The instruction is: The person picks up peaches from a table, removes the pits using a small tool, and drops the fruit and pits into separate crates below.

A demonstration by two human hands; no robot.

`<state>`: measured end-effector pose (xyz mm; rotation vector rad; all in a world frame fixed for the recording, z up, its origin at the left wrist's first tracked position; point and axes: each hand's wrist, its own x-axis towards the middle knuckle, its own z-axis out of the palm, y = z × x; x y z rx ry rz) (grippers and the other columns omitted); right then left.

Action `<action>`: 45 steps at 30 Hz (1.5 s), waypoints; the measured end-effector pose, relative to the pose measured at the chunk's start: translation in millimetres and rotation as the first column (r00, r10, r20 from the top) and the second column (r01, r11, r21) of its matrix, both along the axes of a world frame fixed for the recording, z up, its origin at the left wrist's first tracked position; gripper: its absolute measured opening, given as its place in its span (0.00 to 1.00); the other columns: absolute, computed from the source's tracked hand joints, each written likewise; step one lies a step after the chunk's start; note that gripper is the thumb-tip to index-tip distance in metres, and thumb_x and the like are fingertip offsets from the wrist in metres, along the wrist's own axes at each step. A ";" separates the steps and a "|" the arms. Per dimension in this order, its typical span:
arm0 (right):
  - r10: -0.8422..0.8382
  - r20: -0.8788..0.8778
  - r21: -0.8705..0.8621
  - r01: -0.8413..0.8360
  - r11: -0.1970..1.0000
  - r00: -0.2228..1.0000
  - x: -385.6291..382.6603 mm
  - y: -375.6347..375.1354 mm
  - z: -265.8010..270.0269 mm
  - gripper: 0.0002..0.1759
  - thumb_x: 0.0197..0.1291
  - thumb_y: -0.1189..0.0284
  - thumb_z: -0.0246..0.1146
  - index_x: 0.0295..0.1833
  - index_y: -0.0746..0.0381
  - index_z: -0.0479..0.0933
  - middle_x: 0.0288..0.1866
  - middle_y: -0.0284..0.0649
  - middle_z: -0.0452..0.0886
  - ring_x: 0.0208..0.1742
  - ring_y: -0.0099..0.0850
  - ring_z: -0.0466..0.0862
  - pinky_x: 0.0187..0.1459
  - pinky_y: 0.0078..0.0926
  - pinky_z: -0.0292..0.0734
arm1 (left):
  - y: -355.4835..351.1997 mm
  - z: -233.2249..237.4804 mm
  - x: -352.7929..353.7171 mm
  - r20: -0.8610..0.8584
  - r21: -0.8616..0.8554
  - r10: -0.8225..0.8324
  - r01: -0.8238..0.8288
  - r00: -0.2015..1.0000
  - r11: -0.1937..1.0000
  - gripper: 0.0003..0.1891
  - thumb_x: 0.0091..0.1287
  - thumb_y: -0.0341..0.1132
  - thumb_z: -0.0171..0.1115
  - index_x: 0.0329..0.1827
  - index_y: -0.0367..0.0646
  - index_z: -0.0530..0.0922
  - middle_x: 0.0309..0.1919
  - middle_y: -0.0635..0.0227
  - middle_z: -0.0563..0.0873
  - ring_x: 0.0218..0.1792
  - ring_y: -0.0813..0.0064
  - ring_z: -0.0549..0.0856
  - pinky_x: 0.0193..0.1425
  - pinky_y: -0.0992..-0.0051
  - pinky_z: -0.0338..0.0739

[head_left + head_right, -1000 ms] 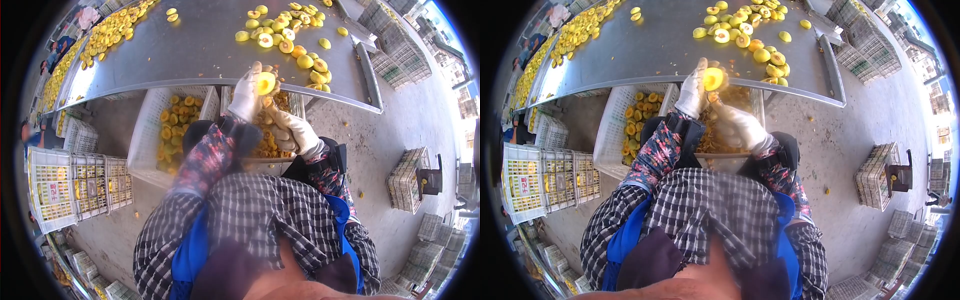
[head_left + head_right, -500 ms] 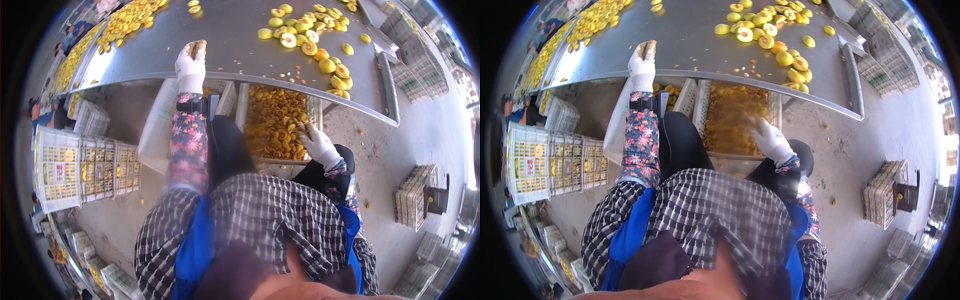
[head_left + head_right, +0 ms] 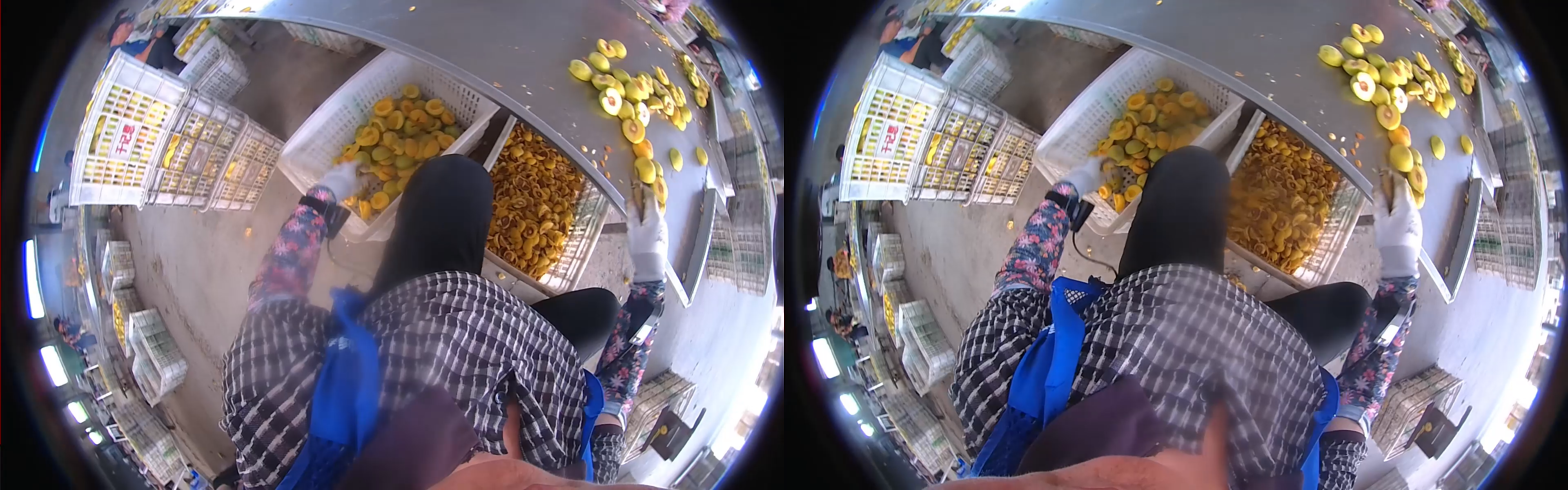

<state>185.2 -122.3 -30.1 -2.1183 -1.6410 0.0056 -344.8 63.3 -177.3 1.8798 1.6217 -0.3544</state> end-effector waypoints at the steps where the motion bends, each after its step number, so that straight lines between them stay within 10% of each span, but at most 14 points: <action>1: 0.014 0.105 0.017 -0.016 1.000 0.994 10.8 14.7 -3.6 0.21 0.65 0.65 0.61 0.62 0.60 0.73 0.48 0.53 0.82 0.50 0.51 0.82 0.51 0.42 0.76 | -17.3 -31.9 -16.6 0.104 -0.050 0.000 0.005 0.995 0.999 0.31 0.68 0.56 0.58 0.68 0.46 0.72 0.63 0.55 0.78 0.64 0.58 0.77 0.68 0.65 0.69; 5: 0.015 0.313 -0.063 0.005 0.998 0.950 28.6 66.6 -10.1 0.23 0.64 0.62 0.61 0.63 0.57 0.72 0.50 0.52 0.81 0.50 0.51 0.81 0.52 0.45 0.76 | -74.9 -18.0 -5.4 -0.044 -0.167 -0.299 0.288 0.953 0.943 0.26 0.74 0.56 0.43 0.65 0.54 0.76 0.58 0.58 0.82 0.60 0.57 0.80 0.64 0.64 0.72; 10: 0.112 0.007 -0.243 -0.107 0.964 0.994 11.9 97.7 -39.4 0.21 0.67 0.59 0.57 0.62 0.56 0.72 0.53 0.51 0.81 0.54 0.49 0.80 0.56 0.42 0.74 | -76.3 -28.7 -19.4 0.111 -0.217 -0.025 0.049 0.994 0.975 0.23 0.74 0.54 0.48 0.60 0.52 0.80 0.54 0.55 0.84 0.57 0.55 0.81 0.62 0.64 0.74; 16: 0.313 0.093 -0.116 -0.302 0.946 0.945 44.7 97.4 -84.1 0.17 0.67 0.62 0.58 0.55 0.60 0.78 0.55 0.52 0.80 0.57 0.48 0.80 0.58 0.37 0.73 | -73.2 -9.8 -8.7 0.193 -0.294 -0.002 0.060 0.981 0.954 0.22 0.73 0.52 0.52 0.60 0.48 0.80 0.49 0.55 0.87 0.51 0.59 0.85 0.58 0.65 0.76; 18: 0.049 -0.291 -0.220 -0.116 0.969 0.955 24.7 89.8 -57.8 0.16 0.68 0.63 0.57 0.53 0.62 0.79 0.54 0.50 0.81 0.56 0.47 0.80 0.58 0.34 0.73 | -72.4 -24.6 -10.1 0.227 -0.265 -0.014 0.075 0.974 0.961 0.22 0.72 0.51 0.54 0.60 0.47 0.81 0.50 0.59 0.87 0.53 0.64 0.85 0.57 0.67 0.76; 20: 0.304 0.074 -0.123 -0.294 0.948 0.950 53.8 91.8 -88.2 0.16 0.68 0.64 0.57 0.54 0.61 0.78 0.54 0.50 0.81 0.56 0.45 0.81 0.58 0.33 0.72 | -48.2 -58.0 -31.5 0.313 -0.319 -0.114 0.217 0.943 0.922 0.22 0.71 0.49 0.56 0.61 0.45 0.79 0.50 0.56 0.86 0.50 0.58 0.85 0.58 0.63 0.76; 23: 0.077 -0.104 -0.120 -0.089 0.989 0.992 7.2 87.2 -58.0 0.16 0.69 0.64 0.57 0.56 0.61 0.78 0.54 0.49 0.81 0.55 0.45 0.81 0.58 0.32 0.72 | 13.4 -58.9 -23.2 0.115 -0.074 -0.151 0.160 0.982 0.984 0.21 0.68 0.46 0.59 0.59 0.43 0.78 0.46 0.53 0.86 0.53 0.58 0.83 0.61 0.63 0.75; 25: 0.039 -0.081 -0.119 -0.049 0.992 0.996 9.1 85.7 -61.2 0.17 0.69 0.64 0.57 0.56 0.62 0.78 0.53 0.49 0.82 0.54 0.45 0.82 0.57 0.33 0.73 | 51.6 -91.0 -24.6 0.091 0.246 -0.035 0.011 0.995 0.969 0.28 0.66 0.46 0.59 0.68 0.47 0.71 0.67 0.53 0.72 0.68 0.52 0.71 0.70 0.60 0.67; 29: -0.013 -0.095 -0.114 0.002 0.993 0.995 5.4 85.3 -61.0 0.17 0.69 0.65 0.57 0.56 0.65 0.77 0.49 0.49 0.83 0.50 0.40 0.82 0.55 0.31 0.73 | 120.0 -109.9 17.0 0.081 0.348 -0.152 0.115 0.985 0.930 0.34 0.63 0.49 0.62 0.74 0.55 0.64 0.76 0.55 0.59 0.72 0.49 0.65 0.73 0.57 0.63; 37: -0.057 -0.157 -0.127 0.037 0.991 0.986 -0.6 88.2 -58.1 0.13 0.69 0.71 0.58 0.54 0.66 0.78 0.42 0.41 0.83 0.43 0.25 0.81 0.49 0.24 0.75 | 105.4 -161.4 57.6 -0.084 -0.025 -0.054 0.053 0.995 0.998 0.37 0.61 0.58 0.62 0.74 0.64 0.64 0.79 0.65 0.50 0.76 0.50 0.55 0.74 0.49 0.60; 40: -0.114 -0.143 -0.147 0.093 0.985 0.983 -9.5 90.0 -52.3 0.13 0.69 0.71 0.58 0.54 0.66 0.78 0.41 0.40 0.82 0.41 0.26 0.80 0.48 0.25 0.75 | 72.9 -157.0 34.2 -0.227 -0.110 -0.331 0.314 0.916 0.943 0.36 0.60 0.58 0.63 0.72 0.59 0.67 0.79 0.64 0.50 0.74 0.47 0.58 0.73 0.52 0.64; 44: -0.098 -0.061 0.038 0.100 0.994 0.993 -3.1 90.8 -64.7 0.13 0.66 0.68 0.60 0.52 0.62 0.79 0.44 0.44 0.84 0.43 0.35 0.84 0.49 0.29 0.77 | 66.4 -120.0 6.5 0.109 -0.359 -0.104 0.137 0.989 0.923 0.29 0.61 0.54 0.63 0.61 0.48 0.78 0.63 0.54 0.75 0.62 0.53 0.76 0.65 0.61 0.72; 45: -0.071 0.023 0.028 0.071 0.997 0.997 -5.3 87.6 -58.3 0.14 0.65 0.67 0.61 0.52 0.61 0.79 0.45 0.45 0.84 0.44 0.39 0.85 0.49 0.32 0.78 | 59.6 -104.5 3.9 0.153 -0.087 -0.206 0.221 0.966 0.971 0.24 0.64 0.50 0.62 0.56 0.43 0.81 0.52 0.51 0.82 0.54 0.54 0.82 0.60 0.63 0.75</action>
